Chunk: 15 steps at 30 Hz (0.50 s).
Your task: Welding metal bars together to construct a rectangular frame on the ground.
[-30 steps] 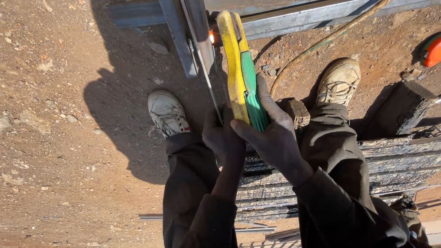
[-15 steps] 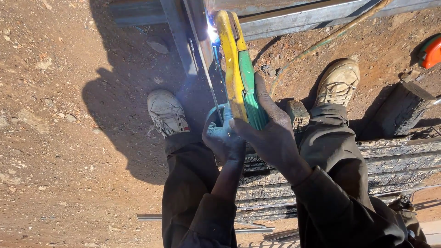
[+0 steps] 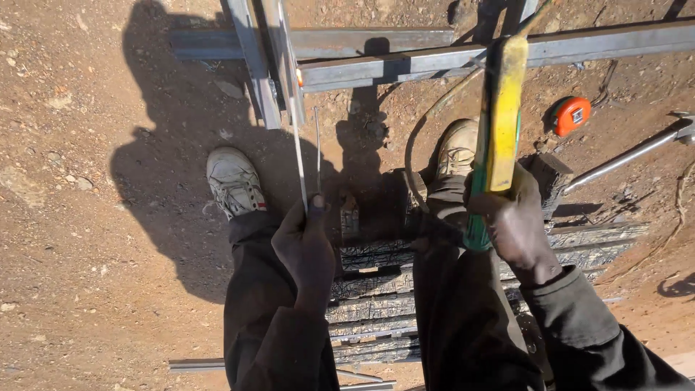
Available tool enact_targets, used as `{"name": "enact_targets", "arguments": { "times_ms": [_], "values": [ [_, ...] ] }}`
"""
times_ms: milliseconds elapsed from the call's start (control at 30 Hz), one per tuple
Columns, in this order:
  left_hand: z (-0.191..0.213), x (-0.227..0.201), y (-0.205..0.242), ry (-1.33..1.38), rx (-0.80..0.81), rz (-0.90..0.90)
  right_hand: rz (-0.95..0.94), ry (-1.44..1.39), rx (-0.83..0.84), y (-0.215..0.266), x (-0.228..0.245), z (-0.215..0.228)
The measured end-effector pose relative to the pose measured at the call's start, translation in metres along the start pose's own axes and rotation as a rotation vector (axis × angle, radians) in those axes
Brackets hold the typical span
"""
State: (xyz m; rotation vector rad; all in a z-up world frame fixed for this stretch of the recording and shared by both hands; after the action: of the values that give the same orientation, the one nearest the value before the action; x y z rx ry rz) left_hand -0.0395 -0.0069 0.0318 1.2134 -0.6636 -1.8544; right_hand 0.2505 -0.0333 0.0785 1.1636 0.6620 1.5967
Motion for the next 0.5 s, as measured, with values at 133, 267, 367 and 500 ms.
{"name": "enact_targets", "arguments": {
  "times_ms": [133,267,367,500],
  "values": [
    [-0.007,-0.033,0.016,0.184,0.042,-0.019,0.284,0.256,0.031,-0.001,0.054,0.023],
    [-0.028,-0.087,0.031,0.551,0.096,-0.043,0.265,0.212,-0.030,0.000,0.045,0.040],
    [-0.034,-0.097,0.019,0.286,0.069,-0.299,0.204,0.125,-0.028,0.012,0.038,0.042],
    [-0.025,-0.130,0.026,-0.419,0.003,-0.782,0.182,0.039,0.023,0.020,0.029,0.079]
  ]
}}
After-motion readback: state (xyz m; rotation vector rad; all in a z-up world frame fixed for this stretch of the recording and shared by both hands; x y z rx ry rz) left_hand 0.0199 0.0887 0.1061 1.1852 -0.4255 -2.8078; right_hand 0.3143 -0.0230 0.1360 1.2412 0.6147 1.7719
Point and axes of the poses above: each hand's wrist, its own y-axis away from the middle knuckle, its own z-axis out of the back of the hand, x = y × z, the point moved 4 cm from there along -y, towards the middle knuckle, and after that the axes turned 5 degrees about z, right-handed, at the moved point
